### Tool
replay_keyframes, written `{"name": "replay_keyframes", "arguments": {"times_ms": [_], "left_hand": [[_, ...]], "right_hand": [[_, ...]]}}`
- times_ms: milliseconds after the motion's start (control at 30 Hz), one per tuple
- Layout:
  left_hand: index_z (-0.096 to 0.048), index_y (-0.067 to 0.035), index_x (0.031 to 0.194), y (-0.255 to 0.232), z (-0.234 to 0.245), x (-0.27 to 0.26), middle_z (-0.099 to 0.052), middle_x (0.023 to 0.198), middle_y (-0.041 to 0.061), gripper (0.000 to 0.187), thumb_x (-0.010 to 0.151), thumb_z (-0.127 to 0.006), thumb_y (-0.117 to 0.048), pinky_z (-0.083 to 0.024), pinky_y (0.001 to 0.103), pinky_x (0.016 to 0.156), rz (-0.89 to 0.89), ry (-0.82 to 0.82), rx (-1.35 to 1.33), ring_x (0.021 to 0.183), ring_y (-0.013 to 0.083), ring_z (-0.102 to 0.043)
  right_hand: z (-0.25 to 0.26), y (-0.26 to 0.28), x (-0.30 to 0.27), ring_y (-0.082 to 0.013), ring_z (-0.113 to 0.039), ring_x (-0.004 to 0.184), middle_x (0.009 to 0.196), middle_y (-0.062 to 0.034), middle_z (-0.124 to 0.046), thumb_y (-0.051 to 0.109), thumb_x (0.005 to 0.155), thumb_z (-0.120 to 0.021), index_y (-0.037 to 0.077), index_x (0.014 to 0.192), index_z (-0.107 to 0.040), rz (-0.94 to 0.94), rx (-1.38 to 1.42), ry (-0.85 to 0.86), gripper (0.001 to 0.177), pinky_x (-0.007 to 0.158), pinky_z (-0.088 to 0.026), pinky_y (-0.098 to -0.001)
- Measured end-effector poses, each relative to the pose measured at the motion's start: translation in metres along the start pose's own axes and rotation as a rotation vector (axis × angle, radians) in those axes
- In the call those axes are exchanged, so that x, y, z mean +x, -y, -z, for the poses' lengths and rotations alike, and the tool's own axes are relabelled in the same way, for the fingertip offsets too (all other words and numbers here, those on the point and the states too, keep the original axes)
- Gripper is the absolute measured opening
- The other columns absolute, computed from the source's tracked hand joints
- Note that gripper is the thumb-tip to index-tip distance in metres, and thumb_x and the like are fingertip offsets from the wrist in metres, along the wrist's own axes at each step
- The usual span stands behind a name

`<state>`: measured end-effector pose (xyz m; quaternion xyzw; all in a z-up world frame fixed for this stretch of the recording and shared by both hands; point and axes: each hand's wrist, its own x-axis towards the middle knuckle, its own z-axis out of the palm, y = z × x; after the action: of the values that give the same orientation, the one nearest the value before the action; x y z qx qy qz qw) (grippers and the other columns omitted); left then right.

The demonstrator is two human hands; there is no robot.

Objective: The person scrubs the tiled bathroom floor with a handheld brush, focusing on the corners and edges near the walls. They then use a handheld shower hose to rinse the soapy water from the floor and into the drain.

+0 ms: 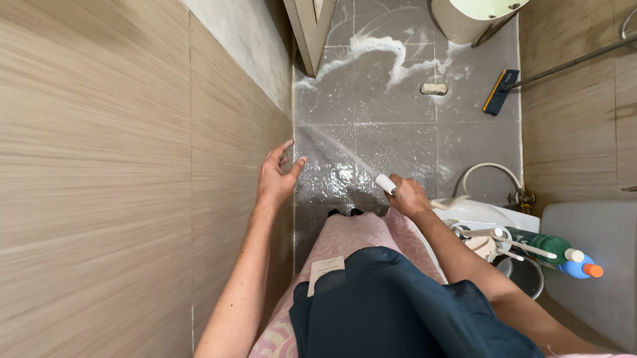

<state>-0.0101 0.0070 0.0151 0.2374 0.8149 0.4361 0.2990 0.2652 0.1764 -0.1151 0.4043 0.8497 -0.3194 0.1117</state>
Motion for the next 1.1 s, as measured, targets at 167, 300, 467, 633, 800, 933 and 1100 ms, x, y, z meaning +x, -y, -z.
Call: {"name": "replay_keyframes", "arguments": {"times_ms": [167, 300, 467, 633, 800, 933, 1100], "left_hand": [[-0.060, -0.014, 0.141, -0.008, 0.007, 0.015, -0.062, 0.141, 0.015, 0.061, 0.085, -0.081, -0.026, -0.055, 0.042, 0.100, -0.013, 0.014, 0.038, 0.124, 0.0322, -0.065], [-0.054, -0.017, 0.147, -0.010, 0.016, 0.041, -0.057, 0.147, 0.015, 0.068, 0.085, -0.081, -0.030, -0.053, 0.043, 0.103, -0.038, 0.022, 0.072, 0.128, 0.0330, -0.062], [-0.039, -0.013, 0.157, -0.020, 0.024, 0.104, -0.046, 0.158, 0.016, 0.082, 0.089, -0.081, -0.031, -0.047, 0.044, 0.109, -0.131, -0.047, 0.071, 0.135, 0.0360, -0.055], [-0.028, -0.008, 0.159, -0.057, 0.023, 0.196, -0.041, 0.160, 0.019, 0.096, 0.085, -0.085, -0.030, -0.051, 0.043, 0.108, -0.253, -0.208, 0.026, 0.132, 0.0371, -0.059], [-0.018, -0.008, 0.162, -0.101, 0.027, 0.286, -0.037, 0.162, 0.022, 0.103, 0.087, -0.086, -0.028, -0.051, 0.044, 0.110, -0.285, -0.235, 0.027, 0.137, 0.0397, -0.055], [-0.011, -0.007, 0.162, -0.116, 0.028, 0.364, -0.028, 0.164, 0.025, 0.111, 0.086, -0.090, -0.021, -0.043, 0.045, 0.115, -0.313, -0.299, 0.021, 0.143, 0.0430, -0.042], [-0.012, -0.009, 0.161, -0.119, 0.034, 0.428, -0.037, 0.161, 0.023, 0.110, 0.085, -0.091, -0.018, -0.039, 0.044, 0.119, -0.318, -0.386, 0.120, 0.146, 0.0388, -0.042]], "right_hand": [[0.002, 0.009, 0.005, -0.0420, -0.071, 0.090, 0.092, -0.0198, -0.075, 0.024, 0.087, -0.073, 0.014, 0.107, -0.070, -0.045, 0.016, -0.009, 0.023, 0.082, -0.056, -0.0528], [0.000, 0.015, 0.010, -0.0421, -0.071, 0.088, 0.089, -0.0198, -0.075, 0.026, 0.088, -0.073, 0.012, 0.104, -0.070, -0.047, 0.048, -0.043, 0.021, 0.079, -0.056, -0.0530], [0.003, 0.018, 0.025, -0.0435, -0.071, 0.086, 0.087, -0.0223, -0.074, 0.028, 0.089, -0.072, 0.011, 0.106, -0.068, -0.018, 0.001, -0.054, 0.024, 0.079, -0.056, -0.0528], [0.011, 0.020, 0.040, -0.0438, -0.071, 0.087, 0.089, -0.0225, -0.074, 0.027, 0.087, -0.072, 0.011, 0.107, -0.068, -0.031, 0.004, -0.058, 0.026, 0.079, -0.056, -0.0534], [0.022, 0.025, 0.058, -0.0430, -0.071, 0.088, 0.091, -0.0213, -0.074, 0.025, 0.086, -0.073, 0.012, 0.105, -0.069, -0.042, 0.076, -0.039, 0.023, 0.079, -0.056, -0.0534], [0.035, 0.027, 0.070, -0.0427, -0.071, 0.090, 0.090, -0.0209, -0.075, 0.024, 0.084, -0.074, 0.012, 0.104, -0.070, -0.010, 0.102, -0.014, 0.024, 0.080, -0.055, -0.0528], [0.044, 0.023, 0.095, -0.0427, -0.071, 0.090, 0.091, -0.0217, -0.074, 0.026, 0.088, -0.072, 0.012, 0.105, -0.070, -0.075, 0.127, 0.018, 0.022, 0.082, -0.056, -0.0522]]}}
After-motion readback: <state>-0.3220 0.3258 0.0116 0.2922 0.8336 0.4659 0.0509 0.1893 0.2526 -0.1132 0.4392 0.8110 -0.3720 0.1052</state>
